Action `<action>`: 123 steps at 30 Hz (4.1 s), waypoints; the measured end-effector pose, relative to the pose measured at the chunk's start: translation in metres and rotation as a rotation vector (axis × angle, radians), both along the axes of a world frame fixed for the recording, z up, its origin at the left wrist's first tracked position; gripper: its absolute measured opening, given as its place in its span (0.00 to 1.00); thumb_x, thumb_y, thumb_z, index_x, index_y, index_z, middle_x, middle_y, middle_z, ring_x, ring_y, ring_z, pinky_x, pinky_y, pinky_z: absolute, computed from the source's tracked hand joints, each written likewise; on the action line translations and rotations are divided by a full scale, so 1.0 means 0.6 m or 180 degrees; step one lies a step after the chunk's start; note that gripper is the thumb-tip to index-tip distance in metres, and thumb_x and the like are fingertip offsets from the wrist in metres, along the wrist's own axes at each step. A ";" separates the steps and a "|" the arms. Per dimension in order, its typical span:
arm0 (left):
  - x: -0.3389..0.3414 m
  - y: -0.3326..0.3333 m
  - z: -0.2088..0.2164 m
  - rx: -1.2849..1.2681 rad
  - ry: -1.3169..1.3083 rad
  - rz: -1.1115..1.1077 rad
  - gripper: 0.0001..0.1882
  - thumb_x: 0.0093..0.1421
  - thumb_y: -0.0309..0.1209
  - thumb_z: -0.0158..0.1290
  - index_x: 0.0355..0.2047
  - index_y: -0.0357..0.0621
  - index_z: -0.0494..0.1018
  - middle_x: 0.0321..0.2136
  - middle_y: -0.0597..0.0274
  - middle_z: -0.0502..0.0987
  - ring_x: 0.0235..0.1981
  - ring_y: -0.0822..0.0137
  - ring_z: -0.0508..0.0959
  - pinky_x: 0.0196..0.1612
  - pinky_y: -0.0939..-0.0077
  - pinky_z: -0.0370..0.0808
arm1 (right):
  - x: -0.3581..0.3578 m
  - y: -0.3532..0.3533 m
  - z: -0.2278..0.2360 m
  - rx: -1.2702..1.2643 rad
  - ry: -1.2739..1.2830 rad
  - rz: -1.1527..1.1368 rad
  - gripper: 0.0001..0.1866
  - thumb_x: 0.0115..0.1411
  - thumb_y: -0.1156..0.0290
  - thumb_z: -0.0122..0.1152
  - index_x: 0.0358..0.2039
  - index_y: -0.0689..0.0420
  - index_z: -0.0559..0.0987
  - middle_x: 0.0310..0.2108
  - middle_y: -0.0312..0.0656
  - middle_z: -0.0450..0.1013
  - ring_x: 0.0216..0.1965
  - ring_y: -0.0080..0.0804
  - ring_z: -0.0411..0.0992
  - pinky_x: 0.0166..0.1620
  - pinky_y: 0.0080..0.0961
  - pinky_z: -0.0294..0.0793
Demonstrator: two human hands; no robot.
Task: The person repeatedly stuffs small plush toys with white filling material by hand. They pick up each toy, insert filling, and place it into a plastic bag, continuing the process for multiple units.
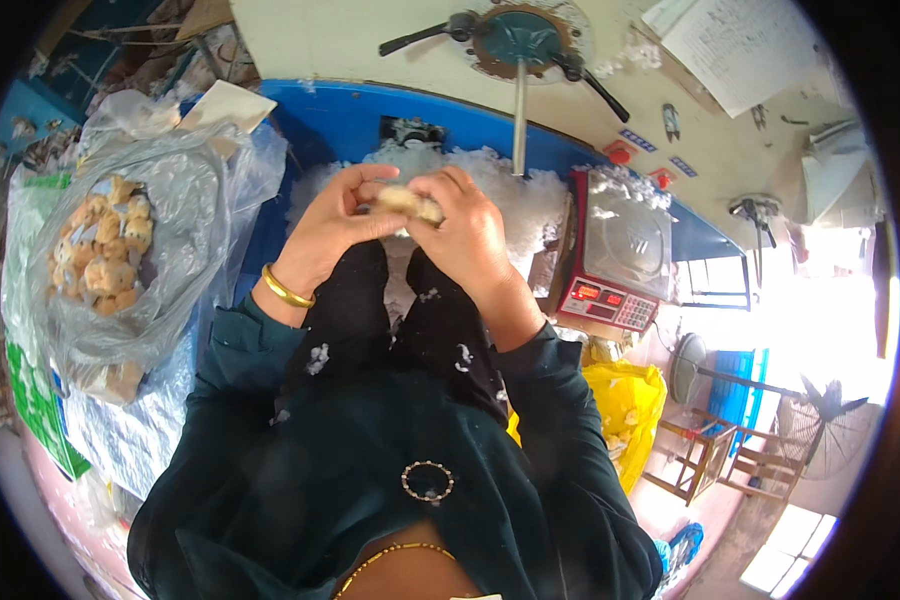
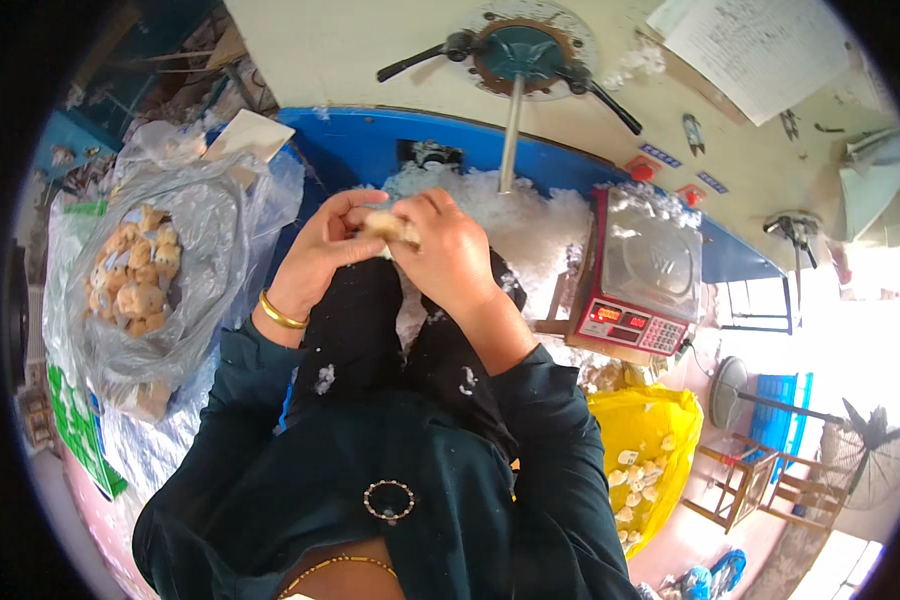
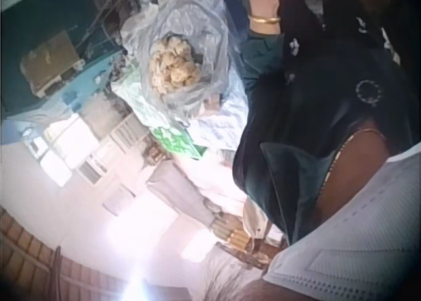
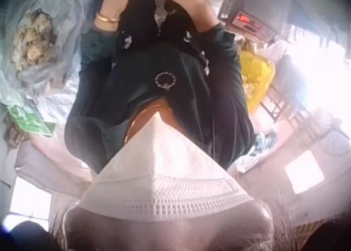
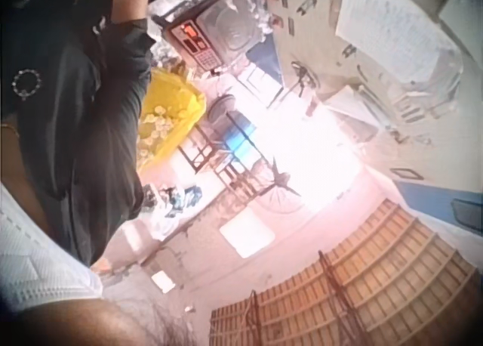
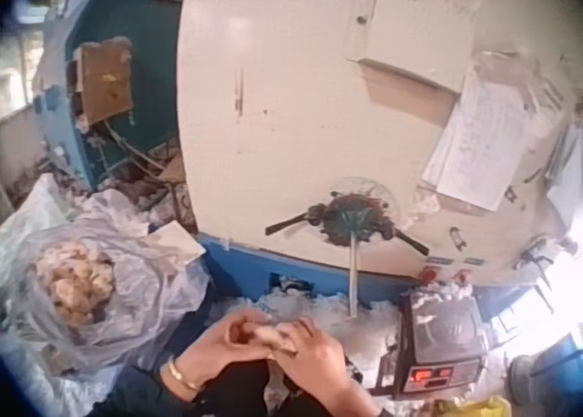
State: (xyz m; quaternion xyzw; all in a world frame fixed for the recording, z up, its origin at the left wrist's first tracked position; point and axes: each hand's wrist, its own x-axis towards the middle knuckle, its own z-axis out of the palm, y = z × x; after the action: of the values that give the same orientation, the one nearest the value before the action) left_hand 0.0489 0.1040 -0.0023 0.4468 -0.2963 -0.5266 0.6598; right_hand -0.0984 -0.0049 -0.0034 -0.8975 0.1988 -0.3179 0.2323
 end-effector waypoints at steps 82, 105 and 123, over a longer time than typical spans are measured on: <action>-0.103 -0.170 -0.016 -0.0944 -0.3107 0.1536 0.05 0.55 0.24 0.56 0.27 0.35 0.72 0.26 0.58 0.72 0.22 0.64 0.75 0.25 0.75 0.72 | -0.103 -0.117 -0.033 0.2957 -0.2487 -0.0361 0.06 0.56 0.82 0.57 0.34 0.59 0.76 0.27 0.35 0.72 0.21 0.17 0.66 0.23 0.14 0.65; 0.558 0.359 -0.286 0.4338 -0.4993 0.1828 0.28 0.55 0.30 0.49 0.58 0.52 0.60 0.41 0.45 0.75 0.48 0.43 0.70 0.50 0.56 0.68 | -0.503 -0.073 -0.082 0.2325 0.2076 -0.1932 0.15 0.52 0.68 0.66 0.40 0.60 0.77 0.26 0.42 0.74 0.21 0.27 0.73 0.20 0.21 0.71; 0.134 0.151 -0.002 0.0744 -0.0401 0.1191 0.14 0.60 0.36 0.56 0.38 0.38 0.74 0.24 0.65 0.76 0.19 0.76 0.75 0.23 0.82 0.72 | 0.053 0.055 0.015 0.2261 -0.0235 0.1172 0.21 0.50 0.73 0.69 0.45 0.60 0.75 0.32 0.40 0.72 0.30 0.23 0.73 0.31 0.20 0.72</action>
State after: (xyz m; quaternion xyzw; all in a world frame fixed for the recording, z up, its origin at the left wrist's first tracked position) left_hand 0.1296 0.1948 -0.0033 0.5993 -0.1859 -0.3969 0.6699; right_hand -0.0664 0.0279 0.0056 -0.7699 0.1237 -0.2144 0.5881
